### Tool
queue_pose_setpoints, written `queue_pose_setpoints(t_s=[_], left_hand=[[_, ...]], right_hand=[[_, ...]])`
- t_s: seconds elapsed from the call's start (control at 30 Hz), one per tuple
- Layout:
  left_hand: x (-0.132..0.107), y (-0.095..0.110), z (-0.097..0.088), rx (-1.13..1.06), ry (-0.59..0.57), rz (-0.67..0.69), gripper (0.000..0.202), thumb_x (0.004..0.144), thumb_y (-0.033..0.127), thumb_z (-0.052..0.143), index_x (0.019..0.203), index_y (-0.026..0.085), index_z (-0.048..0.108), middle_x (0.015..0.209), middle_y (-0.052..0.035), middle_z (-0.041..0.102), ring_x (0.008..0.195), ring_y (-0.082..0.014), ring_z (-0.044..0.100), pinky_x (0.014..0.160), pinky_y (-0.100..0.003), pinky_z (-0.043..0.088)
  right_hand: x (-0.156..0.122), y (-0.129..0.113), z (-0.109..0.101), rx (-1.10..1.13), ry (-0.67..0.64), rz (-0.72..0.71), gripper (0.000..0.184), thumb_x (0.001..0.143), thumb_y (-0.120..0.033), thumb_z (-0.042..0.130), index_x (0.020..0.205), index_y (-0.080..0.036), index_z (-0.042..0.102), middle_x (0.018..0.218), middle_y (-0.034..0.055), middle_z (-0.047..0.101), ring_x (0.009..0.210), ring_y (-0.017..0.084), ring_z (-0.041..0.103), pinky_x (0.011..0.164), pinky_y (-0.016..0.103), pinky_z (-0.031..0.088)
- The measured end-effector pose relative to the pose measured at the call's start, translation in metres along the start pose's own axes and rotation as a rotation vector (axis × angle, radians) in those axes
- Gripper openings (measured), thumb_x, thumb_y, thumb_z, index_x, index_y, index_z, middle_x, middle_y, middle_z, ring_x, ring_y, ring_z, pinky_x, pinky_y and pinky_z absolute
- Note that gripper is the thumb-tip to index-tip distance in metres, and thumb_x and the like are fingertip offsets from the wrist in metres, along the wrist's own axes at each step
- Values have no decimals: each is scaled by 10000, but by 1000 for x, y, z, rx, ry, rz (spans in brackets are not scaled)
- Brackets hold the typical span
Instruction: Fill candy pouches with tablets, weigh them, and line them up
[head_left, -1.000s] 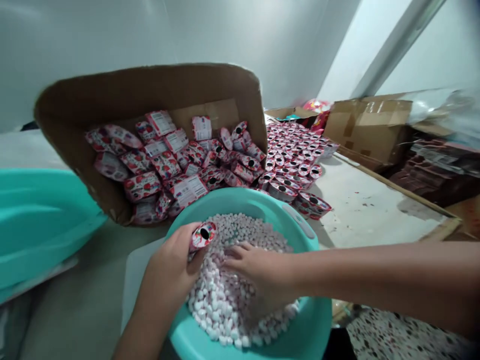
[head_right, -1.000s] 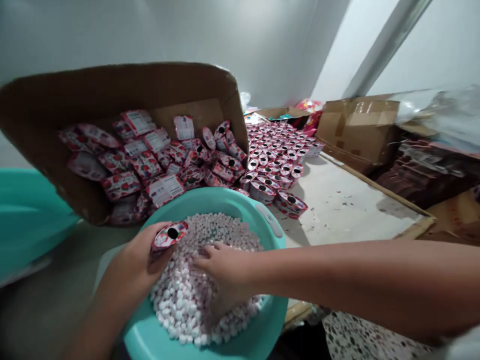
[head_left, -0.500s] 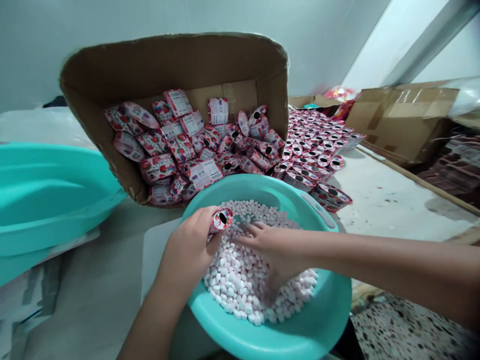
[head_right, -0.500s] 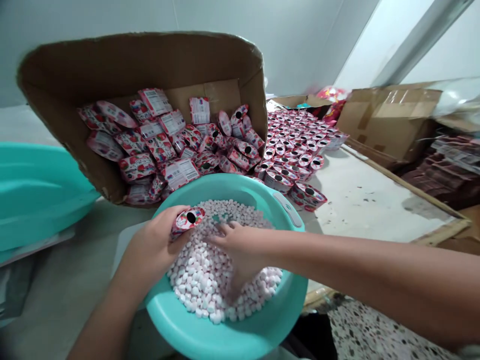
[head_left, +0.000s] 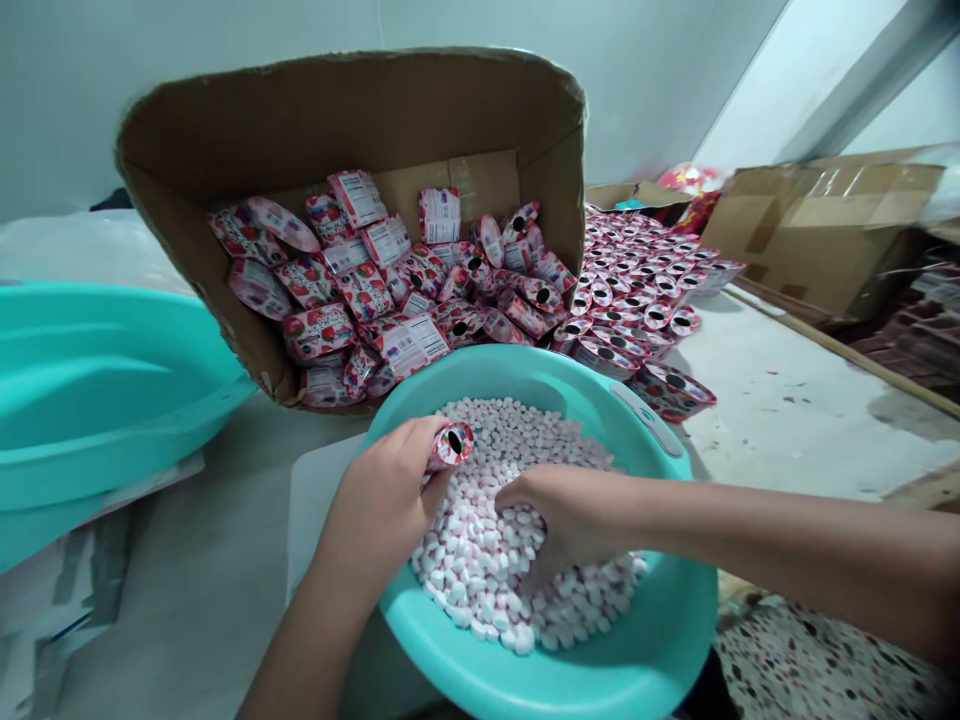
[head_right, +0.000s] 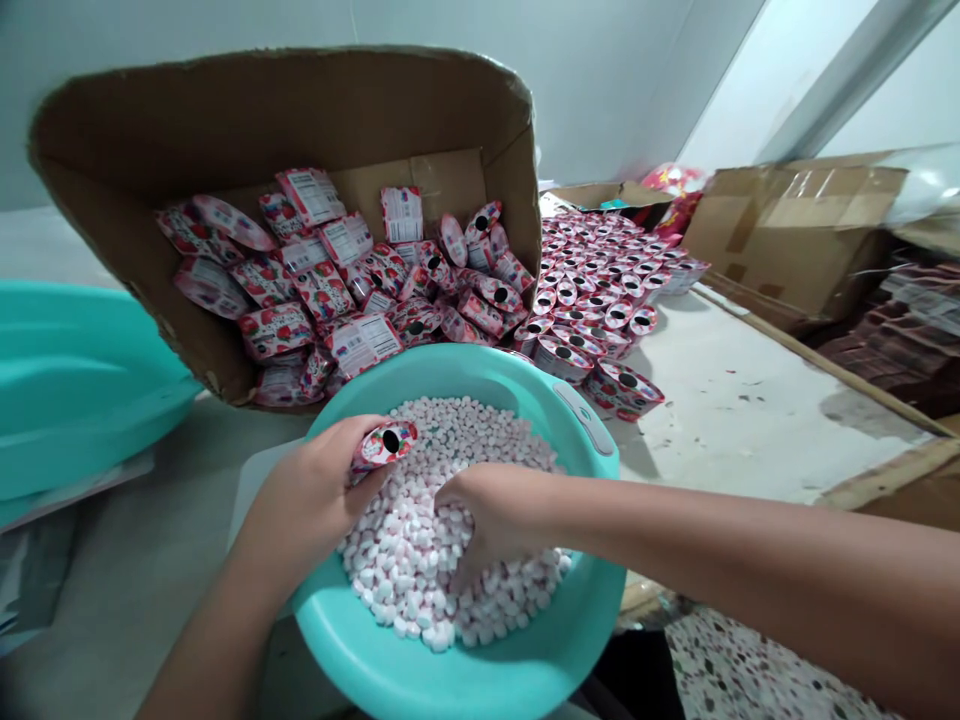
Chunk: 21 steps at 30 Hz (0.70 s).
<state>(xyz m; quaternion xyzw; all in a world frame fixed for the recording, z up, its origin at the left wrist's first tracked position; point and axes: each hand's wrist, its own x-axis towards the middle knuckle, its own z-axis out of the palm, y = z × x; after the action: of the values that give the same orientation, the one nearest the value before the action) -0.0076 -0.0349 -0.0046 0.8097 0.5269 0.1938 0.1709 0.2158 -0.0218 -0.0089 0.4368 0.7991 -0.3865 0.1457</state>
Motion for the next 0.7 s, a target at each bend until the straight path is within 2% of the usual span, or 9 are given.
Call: queue_pose_setpoints(t_s=[0.1, 0.3, 0.4, 0.53, 0.7], left_hand=[[0, 1, -1, -54, -33, -16, 280, 924, 259, 575, 1204, 265, 582, 1192, -27, 677, 1077, -237, 636, 862, -329, 474], [0, 2, -4, -113, -123, -26, 248, 886, 226, 598, 1131, 256, 586, 1104, -31, 673, 1020, -237, 628, 813, -314, 461], [0, 2, -5, -97, -138, -18, 227, 869, 221, 589, 1095, 232, 571, 1059, -55, 658, 976, -245, 624, 777, -316, 459], [0, 0, -4, -94, -98, -30, 172, 861, 248, 589, 1024, 213, 548, 1018, -77, 642, 936, -251, 618, 734, -316, 453], [-2, -1, -6, -156, -50, -70, 164, 859, 279, 609, 980, 213, 520, 983, -59, 624, 906, -242, 599, 713, -310, 433]], right_hand=[[4, -8, -15, 3, -8, 57, 518, 618, -333, 784, 1113, -196, 717, 747, -4, 698, 631, 175, 594, 513, 245, 346], [4, -35, -62, -134, 160, -83, 372, 685, -260, 698, 1054, -218, 717, 746, -8, 674, 620, 139, 547, 519, 246, 338], [7, -52, -78, -186, 175, -103, 330, 683, -290, 706, 999, -197, 691, 801, -5, 680, 662, 139, 561, 547, 243, 362], [12, -67, -86, -246, 155, -77, 367, 683, -352, 739, 1006, -188, 678, 879, 21, 693, 740, 174, 600, 575, 251, 379], [13, -67, -81, -279, 279, -99, 374, 672, -404, 770, 979, -213, 672, 841, 12, 671, 722, 186, 583, 596, 272, 366]])
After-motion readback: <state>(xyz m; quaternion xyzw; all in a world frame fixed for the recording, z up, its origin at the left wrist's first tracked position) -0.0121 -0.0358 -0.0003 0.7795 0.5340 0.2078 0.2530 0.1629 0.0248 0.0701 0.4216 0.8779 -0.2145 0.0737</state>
